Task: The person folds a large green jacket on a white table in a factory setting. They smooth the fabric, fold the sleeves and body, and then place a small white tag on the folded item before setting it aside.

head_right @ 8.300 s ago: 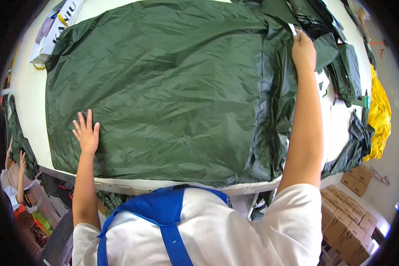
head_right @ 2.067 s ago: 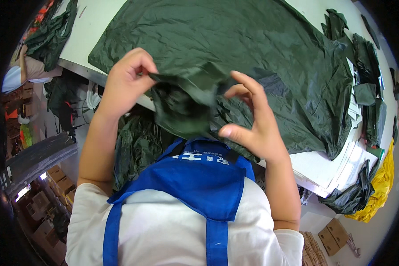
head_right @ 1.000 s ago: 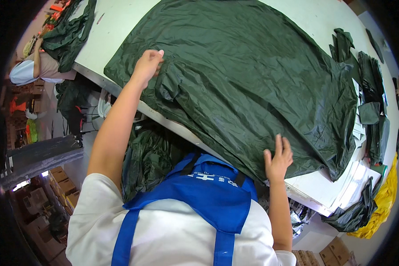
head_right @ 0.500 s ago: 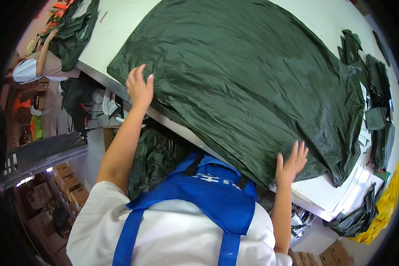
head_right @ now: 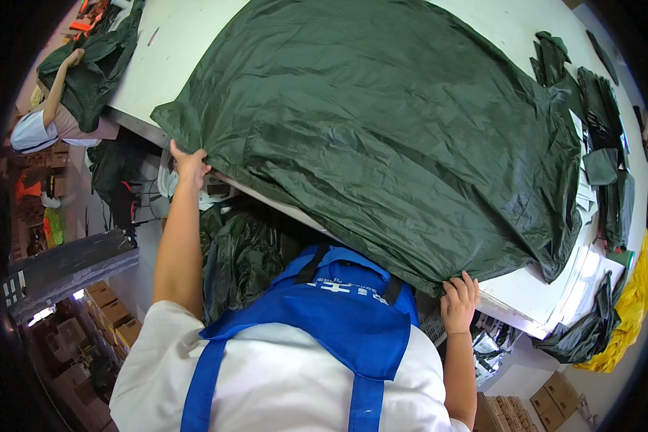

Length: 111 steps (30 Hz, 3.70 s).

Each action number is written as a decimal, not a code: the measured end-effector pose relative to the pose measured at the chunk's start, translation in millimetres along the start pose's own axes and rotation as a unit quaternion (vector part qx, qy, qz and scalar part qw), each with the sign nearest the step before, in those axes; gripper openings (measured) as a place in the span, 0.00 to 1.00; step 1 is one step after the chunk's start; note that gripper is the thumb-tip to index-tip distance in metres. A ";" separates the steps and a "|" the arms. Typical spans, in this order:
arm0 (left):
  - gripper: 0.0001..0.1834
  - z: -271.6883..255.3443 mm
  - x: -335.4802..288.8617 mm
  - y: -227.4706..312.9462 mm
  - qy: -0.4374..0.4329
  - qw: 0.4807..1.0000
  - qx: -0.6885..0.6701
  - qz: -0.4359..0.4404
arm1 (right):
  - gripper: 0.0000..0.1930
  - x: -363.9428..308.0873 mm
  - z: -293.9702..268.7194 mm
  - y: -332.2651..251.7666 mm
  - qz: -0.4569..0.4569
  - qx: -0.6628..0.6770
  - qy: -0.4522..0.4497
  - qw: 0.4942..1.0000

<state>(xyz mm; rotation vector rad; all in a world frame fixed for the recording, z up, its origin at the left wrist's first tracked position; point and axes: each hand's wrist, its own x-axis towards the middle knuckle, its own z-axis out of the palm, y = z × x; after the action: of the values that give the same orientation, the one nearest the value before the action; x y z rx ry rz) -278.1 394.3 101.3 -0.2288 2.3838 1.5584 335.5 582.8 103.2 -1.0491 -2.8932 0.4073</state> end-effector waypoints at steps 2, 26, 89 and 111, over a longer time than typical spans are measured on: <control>0.53 -24.0 -15.8 0.9 -0.038 0.998 -0.047 -0.008 | 0.17 -3.8 -4.9 0.6 0.015 0.037 -0.008 0.999; 0.30 202.7 -141.7 19.1 -0.279 0.615 0.496 0.546 | 0.18 104.1 -56.6 170.2 0.258 -0.030 0.292 0.921; 0.22 259.2 243.5 181.3 -0.053 0.836 0.518 0.174 | 0.30 157.4 -5.6 75.7 0.217 -0.163 -0.065 0.960; 0.32 202.7 -165.3 37.2 -0.456 0.581 0.423 0.526 | 0.31 150.8 -13.9 76.7 0.219 -0.097 0.000 0.971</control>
<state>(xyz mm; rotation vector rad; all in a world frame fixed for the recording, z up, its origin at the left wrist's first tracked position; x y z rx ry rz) -101.9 591.0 110.2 1.9313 1.9061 0.2090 268.9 738.3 88.7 -1.7257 -2.7259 0.1346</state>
